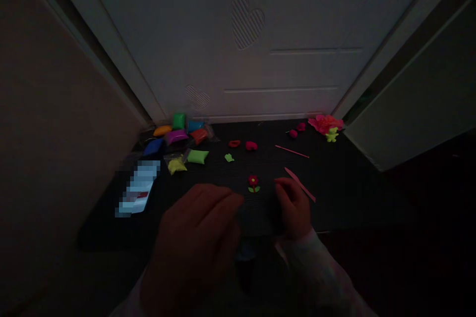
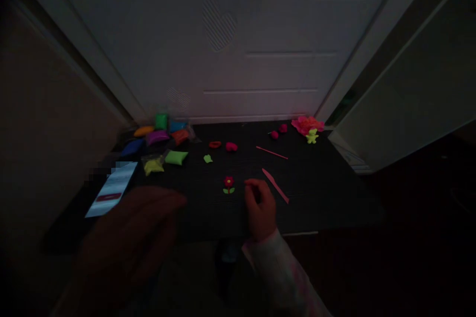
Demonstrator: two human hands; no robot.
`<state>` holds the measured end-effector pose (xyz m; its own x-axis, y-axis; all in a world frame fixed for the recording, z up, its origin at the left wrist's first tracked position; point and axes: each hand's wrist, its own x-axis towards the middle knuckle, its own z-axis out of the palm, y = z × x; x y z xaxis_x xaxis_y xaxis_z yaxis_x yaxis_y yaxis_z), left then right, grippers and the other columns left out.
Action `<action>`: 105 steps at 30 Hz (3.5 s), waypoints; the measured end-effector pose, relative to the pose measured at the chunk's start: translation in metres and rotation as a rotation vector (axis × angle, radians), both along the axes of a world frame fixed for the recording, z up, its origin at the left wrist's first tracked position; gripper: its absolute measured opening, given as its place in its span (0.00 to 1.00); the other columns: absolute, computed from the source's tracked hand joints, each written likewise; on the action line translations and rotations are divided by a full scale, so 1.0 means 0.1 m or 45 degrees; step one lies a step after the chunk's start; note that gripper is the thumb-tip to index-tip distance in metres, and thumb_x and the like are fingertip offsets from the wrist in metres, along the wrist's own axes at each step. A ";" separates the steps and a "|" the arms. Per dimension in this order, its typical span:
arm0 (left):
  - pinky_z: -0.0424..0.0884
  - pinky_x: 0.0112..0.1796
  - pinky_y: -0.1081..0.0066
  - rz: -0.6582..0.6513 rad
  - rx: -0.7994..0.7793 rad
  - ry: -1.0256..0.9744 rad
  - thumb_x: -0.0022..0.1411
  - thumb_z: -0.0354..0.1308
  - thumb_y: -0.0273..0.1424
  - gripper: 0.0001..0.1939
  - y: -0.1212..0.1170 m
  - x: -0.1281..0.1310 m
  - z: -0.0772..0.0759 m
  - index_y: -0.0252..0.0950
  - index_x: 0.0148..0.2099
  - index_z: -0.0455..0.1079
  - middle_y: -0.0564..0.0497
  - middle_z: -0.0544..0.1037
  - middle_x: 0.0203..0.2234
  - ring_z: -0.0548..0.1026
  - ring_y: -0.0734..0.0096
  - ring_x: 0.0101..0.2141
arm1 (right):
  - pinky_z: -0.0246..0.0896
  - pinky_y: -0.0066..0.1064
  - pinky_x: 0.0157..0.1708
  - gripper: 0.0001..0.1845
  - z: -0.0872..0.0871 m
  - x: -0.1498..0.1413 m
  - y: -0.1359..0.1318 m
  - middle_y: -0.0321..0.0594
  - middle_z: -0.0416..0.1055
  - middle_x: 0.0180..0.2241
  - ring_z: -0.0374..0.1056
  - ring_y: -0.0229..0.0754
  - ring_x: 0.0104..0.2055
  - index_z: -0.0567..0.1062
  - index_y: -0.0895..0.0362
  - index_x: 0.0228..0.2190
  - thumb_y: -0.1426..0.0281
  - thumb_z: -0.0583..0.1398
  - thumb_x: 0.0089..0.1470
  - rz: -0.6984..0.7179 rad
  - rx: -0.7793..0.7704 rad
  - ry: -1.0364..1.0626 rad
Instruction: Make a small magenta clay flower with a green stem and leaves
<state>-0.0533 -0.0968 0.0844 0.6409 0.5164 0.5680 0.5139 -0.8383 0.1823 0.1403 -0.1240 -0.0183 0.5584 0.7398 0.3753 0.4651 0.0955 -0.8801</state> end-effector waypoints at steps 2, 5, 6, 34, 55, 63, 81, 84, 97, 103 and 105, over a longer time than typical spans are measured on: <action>0.68 0.34 0.68 -0.006 -0.087 0.047 0.57 0.49 0.23 0.07 0.22 0.15 -0.02 0.33 0.36 0.68 0.50 0.72 0.30 0.69 0.71 0.33 | 0.61 0.32 0.29 0.07 0.05 0.08 -0.03 0.37 0.68 0.29 0.65 0.38 0.31 0.70 0.57 0.31 0.68 0.54 0.51 0.089 -0.102 -0.099; 0.68 0.34 0.65 0.020 -0.252 0.169 0.55 0.50 0.22 0.08 0.36 0.31 -0.29 0.34 0.36 0.69 0.50 0.72 0.28 0.68 0.69 0.32 | 0.60 0.32 0.31 0.06 0.12 0.15 -0.05 0.37 0.69 0.28 0.65 0.39 0.31 0.72 0.55 0.30 0.71 0.56 0.49 0.263 -0.258 -0.242; 0.67 0.33 0.64 0.022 -0.294 0.220 0.54 0.51 0.22 0.09 0.36 0.36 -0.39 0.35 0.37 0.69 0.51 0.72 0.28 0.67 0.68 0.31 | 0.59 0.33 0.32 0.06 0.13 0.15 -0.05 0.37 0.70 0.28 0.65 0.39 0.32 0.72 0.55 0.30 0.72 0.55 0.49 0.311 -0.302 -0.280; 0.61 0.28 0.67 0.001 -0.516 0.250 0.59 0.48 0.28 0.11 0.37 0.55 -0.78 0.35 0.41 0.69 0.53 0.71 0.23 0.63 0.71 0.26 | 0.55 0.37 0.26 0.15 0.20 0.17 -0.04 0.42 0.71 0.27 0.63 0.40 0.25 0.70 0.59 0.41 0.73 0.52 0.50 0.606 -0.522 -0.887; 0.60 0.27 0.68 -0.049 -0.523 0.268 0.60 0.46 0.28 0.11 0.37 0.56 -0.79 0.35 0.43 0.68 0.53 0.71 0.23 0.62 0.71 0.25 | 0.54 0.38 0.25 0.16 0.18 0.15 -0.04 0.43 0.71 0.28 0.61 0.42 0.25 0.69 0.59 0.42 0.73 0.51 0.50 0.591 -0.537 -1.011; 0.60 0.27 0.68 -0.029 -0.496 0.214 0.60 0.47 0.28 0.11 0.36 0.52 -0.78 0.34 0.43 0.68 0.53 0.70 0.22 0.62 0.71 0.26 | 0.55 0.38 0.28 0.18 0.20 0.18 -0.09 0.42 0.70 0.29 0.61 0.41 0.28 0.66 0.58 0.45 0.72 0.51 0.51 0.595 -0.537 -0.920; 0.61 0.28 0.67 -0.022 -0.456 0.282 0.60 0.47 0.28 0.12 0.37 0.55 -0.80 0.34 0.43 0.69 0.53 0.71 0.23 0.63 0.71 0.26 | 0.53 0.37 0.26 0.16 0.21 0.14 -0.05 0.40 0.71 0.27 0.60 0.41 0.26 0.71 0.60 0.40 0.72 0.49 0.53 0.581 -0.546 -1.092; 0.61 0.28 0.67 -0.025 -0.457 0.274 0.60 0.47 0.28 0.12 0.36 0.55 -0.80 0.34 0.43 0.69 0.53 0.71 0.23 0.63 0.71 0.26 | 0.54 0.36 0.27 0.16 0.22 0.16 -0.06 0.41 0.71 0.29 0.60 0.40 0.27 0.70 0.62 0.41 0.73 0.50 0.53 0.600 -0.517 -1.044; 0.61 0.26 0.68 -0.021 -0.448 0.282 0.60 0.47 0.28 0.12 0.36 0.55 -0.79 0.34 0.42 0.69 0.53 0.70 0.23 0.63 0.71 0.25 | 0.53 0.35 0.27 0.16 0.21 0.15 -0.03 0.40 0.70 0.28 0.60 0.39 0.26 0.70 0.61 0.41 0.73 0.49 0.53 0.605 -0.554 -1.054; 0.61 0.26 0.66 -0.025 -0.444 0.312 0.60 0.46 0.28 0.12 0.35 0.56 -0.79 0.34 0.42 0.69 0.53 0.71 0.23 0.64 0.71 0.25 | 0.52 0.36 0.26 0.16 0.21 0.13 -0.03 0.40 0.70 0.27 0.59 0.40 0.26 0.72 0.60 0.39 0.73 0.48 0.53 0.572 -0.544 -1.094; 0.61 0.26 0.66 -0.031 -0.424 0.312 0.60 0.46 0.28 0.12 0.35 0.56 -0.77 0.33 0.42 0.69 0.53 0.71 0.23 0.64 0.71 0.24 | 0.52 0.35 0.25 0.16 0.21 0.14 -0.03 0.40 0.70 0.27 0.59 0.40 0.26 0.72 0.60 0.39 0.73 0.48 0.53 0.564 -0.545 -1.087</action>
